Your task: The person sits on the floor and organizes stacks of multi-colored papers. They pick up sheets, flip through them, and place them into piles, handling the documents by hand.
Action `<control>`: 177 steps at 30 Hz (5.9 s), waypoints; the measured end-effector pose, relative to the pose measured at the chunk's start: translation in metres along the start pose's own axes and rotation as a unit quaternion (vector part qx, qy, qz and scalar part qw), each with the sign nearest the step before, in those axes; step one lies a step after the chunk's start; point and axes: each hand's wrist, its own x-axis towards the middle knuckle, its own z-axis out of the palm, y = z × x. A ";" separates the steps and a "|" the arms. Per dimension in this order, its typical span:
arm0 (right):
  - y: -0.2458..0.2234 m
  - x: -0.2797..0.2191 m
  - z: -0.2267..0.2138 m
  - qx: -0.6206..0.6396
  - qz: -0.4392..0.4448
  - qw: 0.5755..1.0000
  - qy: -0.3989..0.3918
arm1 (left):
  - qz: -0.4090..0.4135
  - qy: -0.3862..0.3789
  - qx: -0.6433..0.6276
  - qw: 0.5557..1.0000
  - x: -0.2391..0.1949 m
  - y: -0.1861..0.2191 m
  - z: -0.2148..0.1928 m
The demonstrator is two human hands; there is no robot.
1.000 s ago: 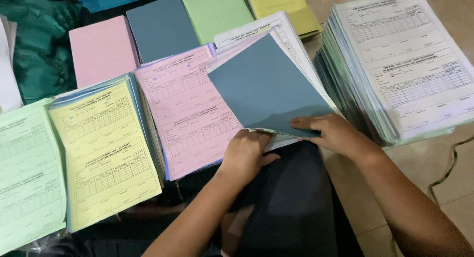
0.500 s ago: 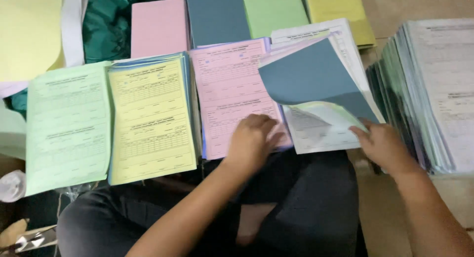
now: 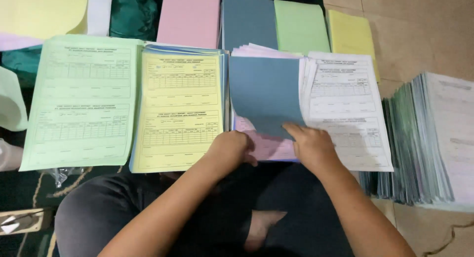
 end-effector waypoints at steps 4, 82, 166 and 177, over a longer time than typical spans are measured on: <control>-0.036 -0.011 0.002 0.033 0.091 0.988 -0.117 | 0.013 0.042 -0.039 0.998 -0.008 -0.004 0.008; -0.307 0.220 0.100 0.339 0.216 0.915 -0.024 | -0.030 0.605 0.214 0.766 -0.233 -0.130 -0.148; -0.031 -0.012 0.004 0.083 -0.015 0.990 -0.114 | 0.062 0.044 -0.034 0.997 -0.023 -0.005 -0.009; 0.005 0.000 -0.025 0.065 0.246 0.965 -0.055 | 0.029 0.164 -0.028 0.986 -0.074 -0.069 -0.061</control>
